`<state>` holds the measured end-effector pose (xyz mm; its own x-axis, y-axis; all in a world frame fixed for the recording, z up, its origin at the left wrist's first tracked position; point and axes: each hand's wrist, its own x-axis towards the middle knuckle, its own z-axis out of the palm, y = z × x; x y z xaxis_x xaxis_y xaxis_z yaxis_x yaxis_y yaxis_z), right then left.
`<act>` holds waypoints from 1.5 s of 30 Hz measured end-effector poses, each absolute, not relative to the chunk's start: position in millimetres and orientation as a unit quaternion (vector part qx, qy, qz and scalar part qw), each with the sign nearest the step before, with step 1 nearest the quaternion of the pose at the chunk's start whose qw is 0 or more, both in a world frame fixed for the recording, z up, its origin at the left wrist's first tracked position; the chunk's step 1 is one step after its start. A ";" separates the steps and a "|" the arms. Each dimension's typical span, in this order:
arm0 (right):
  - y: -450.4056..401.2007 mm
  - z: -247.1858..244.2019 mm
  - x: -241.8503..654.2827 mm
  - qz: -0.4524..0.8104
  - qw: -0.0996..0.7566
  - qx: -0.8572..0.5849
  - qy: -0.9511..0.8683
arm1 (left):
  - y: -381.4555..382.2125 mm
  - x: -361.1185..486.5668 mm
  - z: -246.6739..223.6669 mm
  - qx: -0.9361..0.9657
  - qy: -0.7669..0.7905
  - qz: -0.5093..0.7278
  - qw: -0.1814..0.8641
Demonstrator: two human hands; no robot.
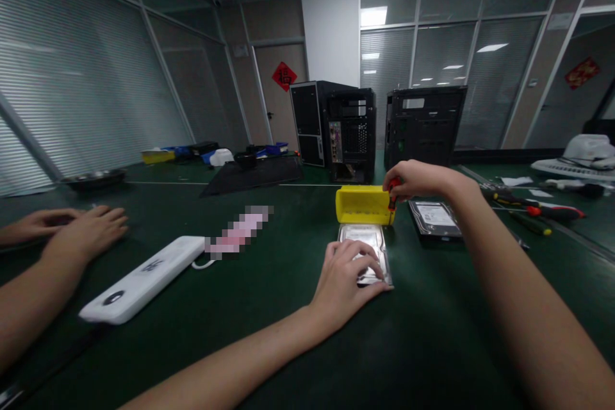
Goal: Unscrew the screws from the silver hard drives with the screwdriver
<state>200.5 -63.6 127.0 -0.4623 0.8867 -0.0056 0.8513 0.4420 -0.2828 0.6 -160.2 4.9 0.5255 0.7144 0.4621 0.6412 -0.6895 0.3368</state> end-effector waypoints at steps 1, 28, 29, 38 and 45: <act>-64.0 127.5 200.8 0.119 0.074 -0.510 -0.849 | -160.4 0.5 5.1 0.871 0.388 0.293 0.061; -61.6 123.9 195.1 0.065 0.084 -0.515 -0.851 | -157.3 -2.0 -0.5 0.899 0.342 0.271 0.037; -61.0 123.7 195.1 0.062 0.083 -0.514 -0.852 | -157.3 -1.7 0.2 0.898 0.343 0.273 0.040; -57.4 122.1 196.0 0.058 0.081 -0.517 -0.850 | -158.3 1.0 3.5 0.893 0.349 0.279 0.053; -55.4 119.6 192.9 0.066 0.070 -0.523 -0.847 | -158.8 1.5 4.6 0.893 0.350 0.279 0.055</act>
